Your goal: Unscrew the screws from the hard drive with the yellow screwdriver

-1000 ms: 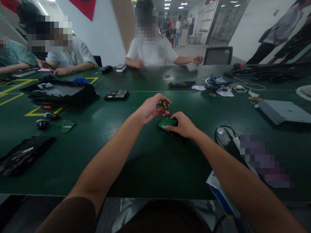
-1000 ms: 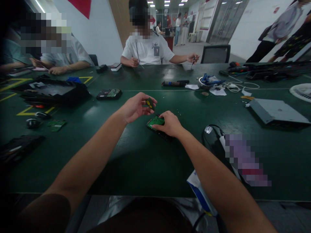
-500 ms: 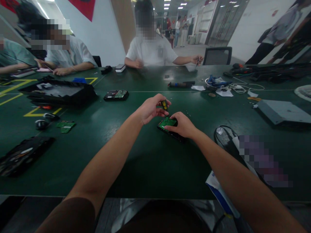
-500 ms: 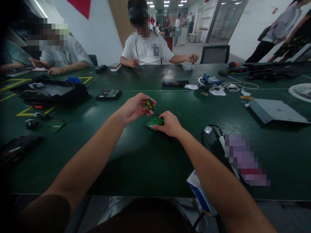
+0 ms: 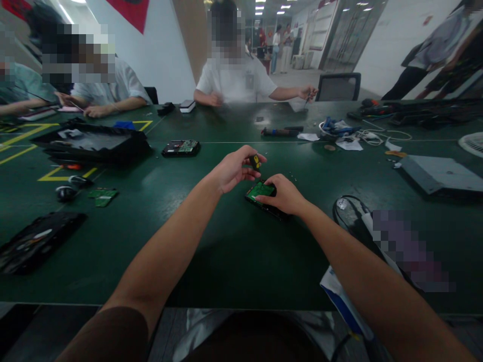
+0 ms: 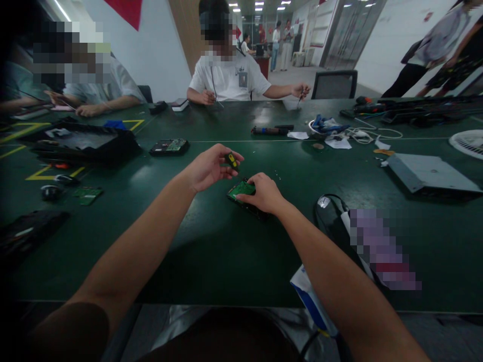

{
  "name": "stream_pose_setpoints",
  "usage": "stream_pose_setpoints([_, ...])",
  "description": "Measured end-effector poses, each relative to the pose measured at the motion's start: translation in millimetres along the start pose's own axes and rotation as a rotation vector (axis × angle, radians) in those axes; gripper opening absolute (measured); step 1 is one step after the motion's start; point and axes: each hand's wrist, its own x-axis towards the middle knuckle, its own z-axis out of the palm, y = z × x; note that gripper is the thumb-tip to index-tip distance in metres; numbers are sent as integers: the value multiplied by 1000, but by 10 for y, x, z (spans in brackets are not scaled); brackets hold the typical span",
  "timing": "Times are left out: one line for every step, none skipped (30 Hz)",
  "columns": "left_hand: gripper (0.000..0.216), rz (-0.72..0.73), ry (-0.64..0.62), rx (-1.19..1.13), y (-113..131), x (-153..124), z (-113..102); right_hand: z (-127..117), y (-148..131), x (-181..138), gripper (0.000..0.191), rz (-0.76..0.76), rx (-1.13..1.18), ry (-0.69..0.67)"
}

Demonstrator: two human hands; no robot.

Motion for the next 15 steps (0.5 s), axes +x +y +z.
stream_pose_setpoints([33, 7, 2, 11, 2, -1, 0, 0, 1, 0, 55, 5, 4, 0])
stream_pose_setpoints([33, 8, 1, 18, 5, -4, 6, 0, 1, 1, 55, 11, 5, 0])
stream_pose_setpoints([32, 6, -4, 19, 8, -8, 15, 1, 0, 1, 55, 15, 5, 0])
stream_pose_setpoints([31, 1, -10, 13, 10, -12, 27, 1, -1, 1, 55, 18, 2, -1])
stream_pose_setpoints([29, -5, -17, -1, 12, -17, 39, 3, -3, 1, 55, 21, -1, -1])
stream_pose_setpoints([28, -12, -25, -18, 12, -20, 51, 4, -4, 2, 55, 23, -4, 2])
stream_pose_setpoints([27, -18, -33, -37, 12, -22, 59, 6, -5, 2, 56, 24, -5, 5])
stream_pose_setpoints([26, -22, -37, -54, 10, -22, 63, 7, -5, 3, 56, 22, -6, 8])
stream_pose_setpoints([25, -23, -37, -65, 8, -20, 62, 8, -5, 4, 56, 19, -6, 8])
stream_pose_setpoints([25, -21, -32, -67, 6, -16, 57, 9, -3, 4, 56, 14, -6, 6])
stream_pose_setpoints([25, -17, -23, -62, 3, -11, 49, 9, 0, 5, 55, 8, -9, 4])
stream_pose_setpoints([26, -10, -13, -51, 1, -5, 39, 9, 3, 5, 54, 3, -12, 2])
stream_pose_setpoints([27, -3, -5, -35, 0, -1, 30, 9, 6, 6, 54, -1, -14, 3])
stream_pose_setpoints([28, 5, -2, -16, -1, 2, 25, 11, 10, 6, 54, -4, -15, 5])
stream_pose_setpoints([29, 11, -4, 0, 0, 2, 23, 14, 14, 6, 54, -7, -14, 8])
